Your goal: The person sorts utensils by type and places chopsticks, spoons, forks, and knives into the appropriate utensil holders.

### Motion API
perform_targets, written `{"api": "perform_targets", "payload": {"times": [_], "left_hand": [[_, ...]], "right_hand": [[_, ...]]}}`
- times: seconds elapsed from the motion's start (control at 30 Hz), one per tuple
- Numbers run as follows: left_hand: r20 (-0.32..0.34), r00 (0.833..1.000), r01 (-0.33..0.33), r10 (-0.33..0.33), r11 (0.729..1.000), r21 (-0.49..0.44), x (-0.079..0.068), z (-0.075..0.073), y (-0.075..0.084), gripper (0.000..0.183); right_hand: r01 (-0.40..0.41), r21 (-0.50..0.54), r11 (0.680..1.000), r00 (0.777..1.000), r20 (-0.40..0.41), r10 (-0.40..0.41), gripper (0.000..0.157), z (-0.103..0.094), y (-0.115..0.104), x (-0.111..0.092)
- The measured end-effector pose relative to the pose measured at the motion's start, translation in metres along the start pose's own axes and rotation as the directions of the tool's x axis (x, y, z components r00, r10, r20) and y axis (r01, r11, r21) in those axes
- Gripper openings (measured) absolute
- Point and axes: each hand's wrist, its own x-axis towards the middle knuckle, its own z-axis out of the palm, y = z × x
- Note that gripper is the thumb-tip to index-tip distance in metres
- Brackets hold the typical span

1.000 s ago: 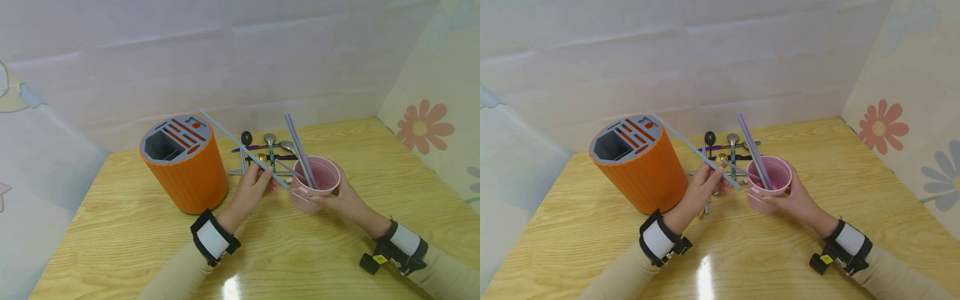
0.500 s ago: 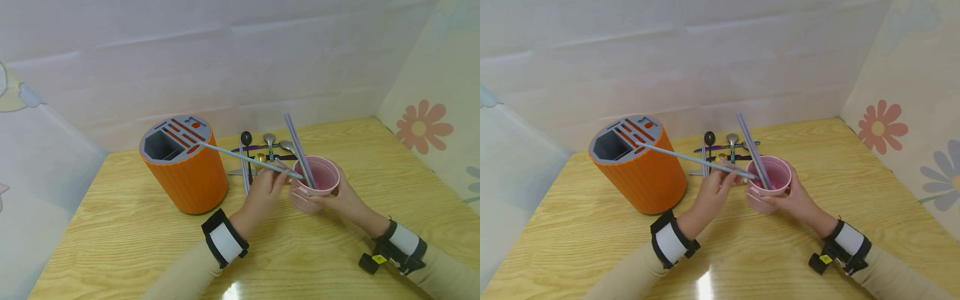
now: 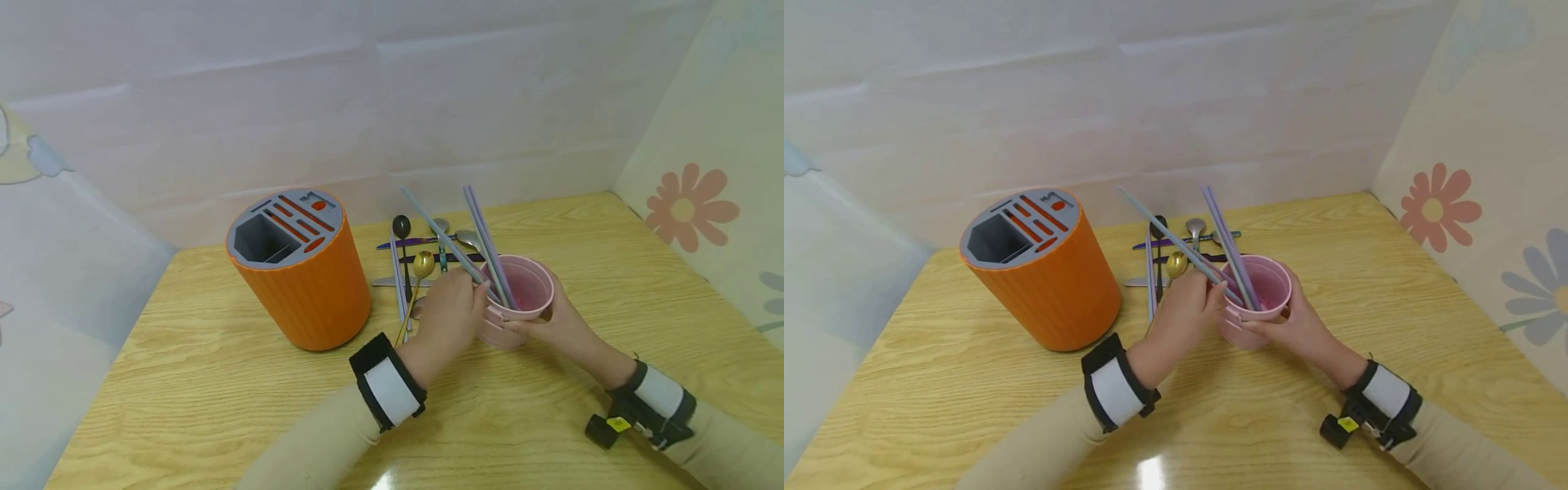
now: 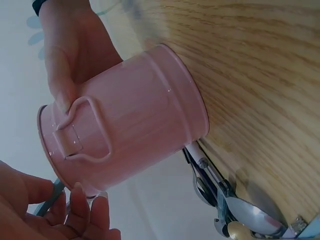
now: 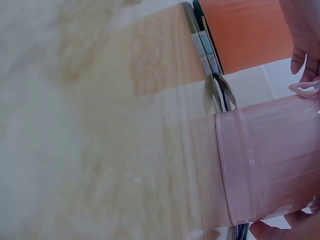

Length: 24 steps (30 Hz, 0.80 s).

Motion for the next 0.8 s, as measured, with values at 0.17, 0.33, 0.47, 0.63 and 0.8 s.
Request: {"api": "perform_targets", "payload": {"times": [0.17, 0.33, 0.47, 0.63, 0.8], "left_hand": [[-0.016, 1.000, -0.005, 0.007, 0.992, 0.125, -0.002, 0.004, 0.002, 0.025], [-0.044, 0.999, 0.006, -0.002, 0.996, 0.090, -0.006, 0.005, -0.002, 0.026], [-0.048, 0.999, 0.002, -0.001, 1.000, 0.020, -0.009, 0.003, -0.006, 0.028], [-0.014, 1.000, 0.005, -0.007, 0.997, -0.072, -0.013, 0.000, -0.015, 0.034], [0.029, 0.997, 0.074, -0.072, 0.994, -0.086, -0.014, -0.001, -0.028, 0.035]], "right_hand": [[0.020, 0.013, 1.000, 1.000, -0.002, -0.020, 0.094, 0.000, 0.001, 0.000], [0.036, 0.018, 0.999, 0.999, -0.001, -0.036, 0.094, 0.000, 0.002, 0.000], [0.031, 0.009, 0.999, 0.999, 0.015, -0.031, 0.095, -0.002, 0.002, 0.000], [0.020, 0.008, 1.000, 0.999, 0.028, -0.020, 0.097, -0.002, 0.002, 0.000], [0.032, 0.010, 0.999, 0.999, 0.023, -0.032, 0.097, -0.002, 0.003, 0.000]]}}
